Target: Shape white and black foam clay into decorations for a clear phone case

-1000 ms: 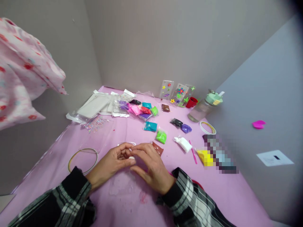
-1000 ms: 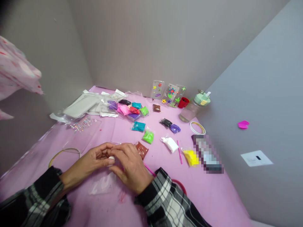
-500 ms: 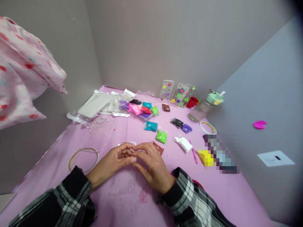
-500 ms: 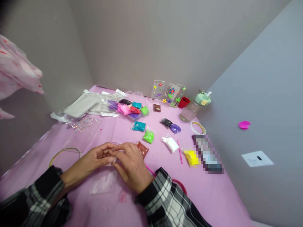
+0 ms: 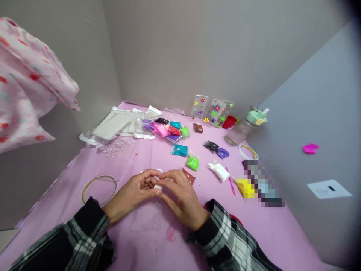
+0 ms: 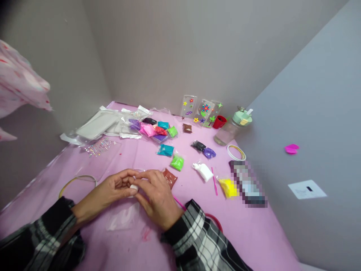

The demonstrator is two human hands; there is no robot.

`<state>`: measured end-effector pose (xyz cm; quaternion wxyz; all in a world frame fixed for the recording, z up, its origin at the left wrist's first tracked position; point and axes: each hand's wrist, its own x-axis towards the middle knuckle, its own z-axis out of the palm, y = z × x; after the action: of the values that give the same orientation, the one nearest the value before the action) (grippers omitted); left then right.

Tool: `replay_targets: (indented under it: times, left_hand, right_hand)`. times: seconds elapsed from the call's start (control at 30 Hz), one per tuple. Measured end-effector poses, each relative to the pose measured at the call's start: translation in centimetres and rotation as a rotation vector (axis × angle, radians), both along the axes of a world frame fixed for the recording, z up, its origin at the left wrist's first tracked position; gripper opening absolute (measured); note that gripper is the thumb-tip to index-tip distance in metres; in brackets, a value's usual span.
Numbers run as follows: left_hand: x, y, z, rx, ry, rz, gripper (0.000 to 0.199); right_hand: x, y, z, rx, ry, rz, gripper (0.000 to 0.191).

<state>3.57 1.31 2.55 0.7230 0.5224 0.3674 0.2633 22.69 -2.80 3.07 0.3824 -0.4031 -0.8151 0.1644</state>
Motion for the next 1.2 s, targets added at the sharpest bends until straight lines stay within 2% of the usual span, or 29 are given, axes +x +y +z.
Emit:
replay_targets:
  times: [0.13,0.37,0.53,0.73,0.93,1.2]
  left_hand:
    - [-0.03,-0.06,0.13,0.000,-0.001,-0.009,0.047]
    - [0.00,-0.07,0.36,0.008,-0.005,0.014,0.040]
    - [-0.06,-0.02,0.18,0.011,0.002,0.019,0.040]
    - [-0.26,-0.08,0.06,0.011,-0.014,0.025,0.037]
    - [-0.34,0.08,0.38,0.015,-0.001,0.010,0.036]
    - [-0.29,0.07,-0.08,0.012,-0.010,0.016,0.040]
  right_hand:
    - [-0.01,-0.03,-0.04,-0.003,-0.003,0.014,0.034]
    - [0.01,-0.06,0.09,-0.036,0.008,0.035,0.037]
    - [0.02,0.01,0.10,-0.030,0.009,0.006,0.028]
    - [0.10,-0.10,0.18,-0.074,0.018,0.025,0.035]
    - [0.12,0.02,0.10,-0.069,0.010,0.010,0.031]
    - [0.08,0.00,0.07,-0.062,0.025,0.014,0.032]
